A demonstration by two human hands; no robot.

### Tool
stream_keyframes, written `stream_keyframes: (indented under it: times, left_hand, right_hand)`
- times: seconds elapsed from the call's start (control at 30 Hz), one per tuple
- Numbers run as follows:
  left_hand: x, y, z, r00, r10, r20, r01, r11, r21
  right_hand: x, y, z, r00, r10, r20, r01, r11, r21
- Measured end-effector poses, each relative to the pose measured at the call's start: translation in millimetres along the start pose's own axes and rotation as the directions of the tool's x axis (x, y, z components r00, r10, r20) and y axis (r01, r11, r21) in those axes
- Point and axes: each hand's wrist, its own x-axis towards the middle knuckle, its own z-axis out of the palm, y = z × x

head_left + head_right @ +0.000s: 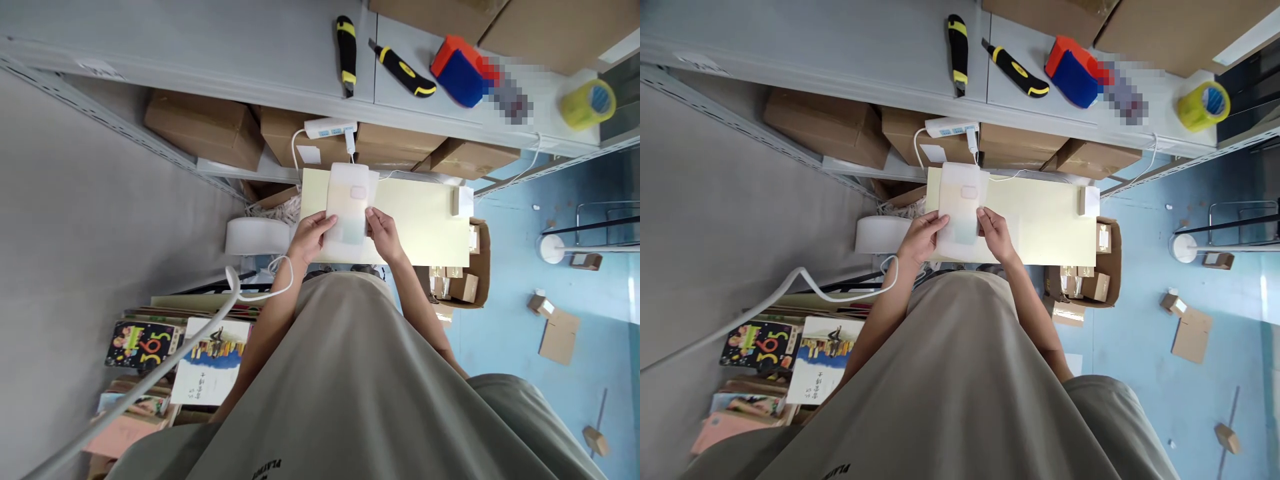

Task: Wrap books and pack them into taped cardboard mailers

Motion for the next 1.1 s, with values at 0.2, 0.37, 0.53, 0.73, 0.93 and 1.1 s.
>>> stream_keyframes:
  times: [0.2,0.37,0.53,0.73,0.93,1.1]
  left_hand:
    - [5.8,-8.2,-4.6,0.962,0.163,-0.221,-0.149,0.986,0.077]
    - [-6.3,-13.9,11.3,0.870,0.420,-0.257,-0.295,0.863,0.411]
    - [-24.5,-20.5,26.9,0.855,0.513,-0.077,-0.351,0.682,0.641]
    - [-14.7,-15.4,-5.7,0.854,0.505,-0.127,-0.376,0.767,0.520]
    - [15.3,-15.7,-40.6,0.997,0.050,-0.060,-0.046,0.997,0.069]
    - [25.6,-23.2,-46.4,0.962,0.052,-0.267,-0.019,0.992,0.125]
  right_hand:
    - [11.0,16.9,-1.6,0.947,-0.151,-0.282,0.069,0.957,-0.280]
    - [-9.0,10.3,36.8,0.958,-0.200,-0.206,0.108,0.916,-0.388]
    - [-7.0,10.7,57.2,0.950,-0.204,-0.236,0.080,0.891,-0.447]
    - [11.7,14.7,21.8,0.967,-0.175,-0.186,0.111,0.945,-0.308]
    - [10.9,19.2,8.2,0.989,-0.099,-0.112,0.079,0.982,-0.172]
    - [21.3,49.0,3.5,0.996,0.055,-0.069,-0.068,0.976,-0.205]
